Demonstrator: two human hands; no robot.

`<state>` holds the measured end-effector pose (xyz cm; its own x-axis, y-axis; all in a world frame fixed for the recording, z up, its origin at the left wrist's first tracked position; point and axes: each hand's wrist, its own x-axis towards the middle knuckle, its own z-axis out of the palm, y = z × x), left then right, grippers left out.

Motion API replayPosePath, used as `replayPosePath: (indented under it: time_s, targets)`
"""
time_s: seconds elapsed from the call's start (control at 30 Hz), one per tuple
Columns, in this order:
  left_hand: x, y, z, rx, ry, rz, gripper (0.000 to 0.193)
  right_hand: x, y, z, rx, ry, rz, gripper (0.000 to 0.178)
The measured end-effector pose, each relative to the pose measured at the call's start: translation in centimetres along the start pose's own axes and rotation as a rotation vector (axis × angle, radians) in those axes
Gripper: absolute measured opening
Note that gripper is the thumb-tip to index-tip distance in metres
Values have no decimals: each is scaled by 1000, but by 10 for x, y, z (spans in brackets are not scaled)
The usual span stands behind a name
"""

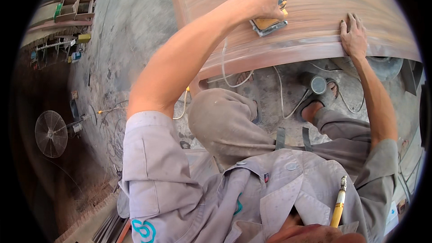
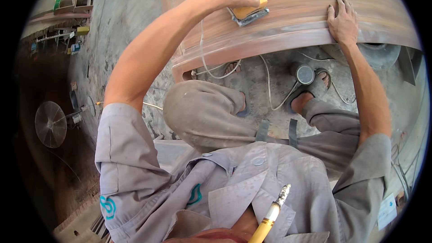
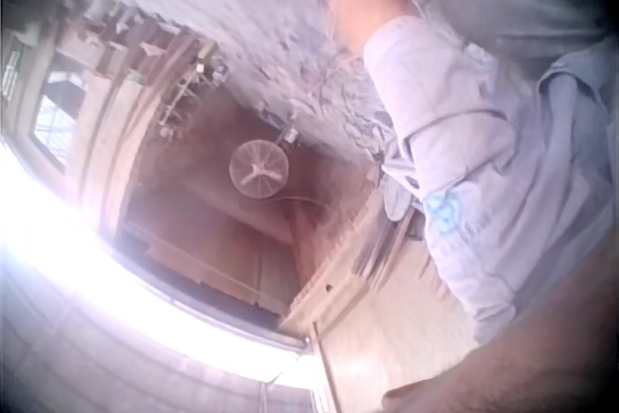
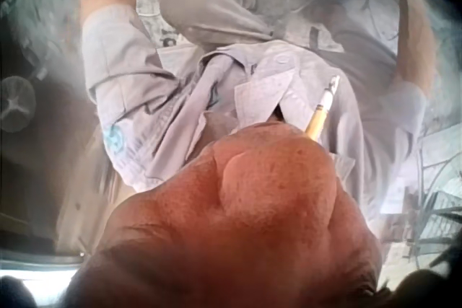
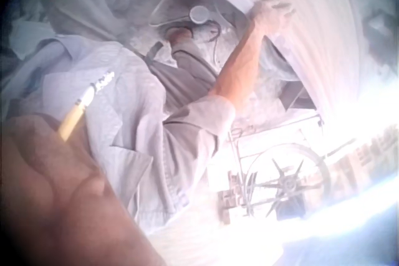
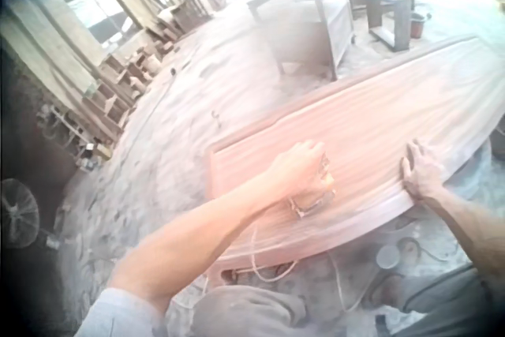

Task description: The person uses an electric sander to smooth the surface of a large wooden panel. They move the sander systematically across the panel's face and edges while sitting on the floor.

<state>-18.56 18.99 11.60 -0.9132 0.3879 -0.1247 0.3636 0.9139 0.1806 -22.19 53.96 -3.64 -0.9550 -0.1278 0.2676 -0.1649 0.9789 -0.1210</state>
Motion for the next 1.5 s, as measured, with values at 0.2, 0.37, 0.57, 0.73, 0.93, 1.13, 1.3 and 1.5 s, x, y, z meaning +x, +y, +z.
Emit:
replayPosePath:
  time_s: [0.2,0.37,0.57,0.73,0.93,1.13,1.3,1.5]
  targets:
    - [64,38,8,-162,83,-95,60,0,0,-9,14,-5,-6,62]
    - [104,64,32,-221,67,-288,52,13,-23,-52,784,-351,141,96]
    - [111,58,18,-418,-165,-365,43,21,-133,-90,782,-300,-165,113]
    - [41,9,1,-956,-182,-403,32,29,-203,-78,466,-211,-151,86]
    - [-98,-79,64,-495,309,-434,34,29,-194,-99,340,-303,-174,70]
    - [-244,-138,161,-45,442,-1036,62,47,-120,-95,314,-180,-48,69]
    - [-245,-123,155,-375,226,-1173,79,10,-160,-93,312,-120,-83,63]
    - [-243,-131,161,-352,256,-1150,80,-14,-246,-96,464,-211,-251,58]
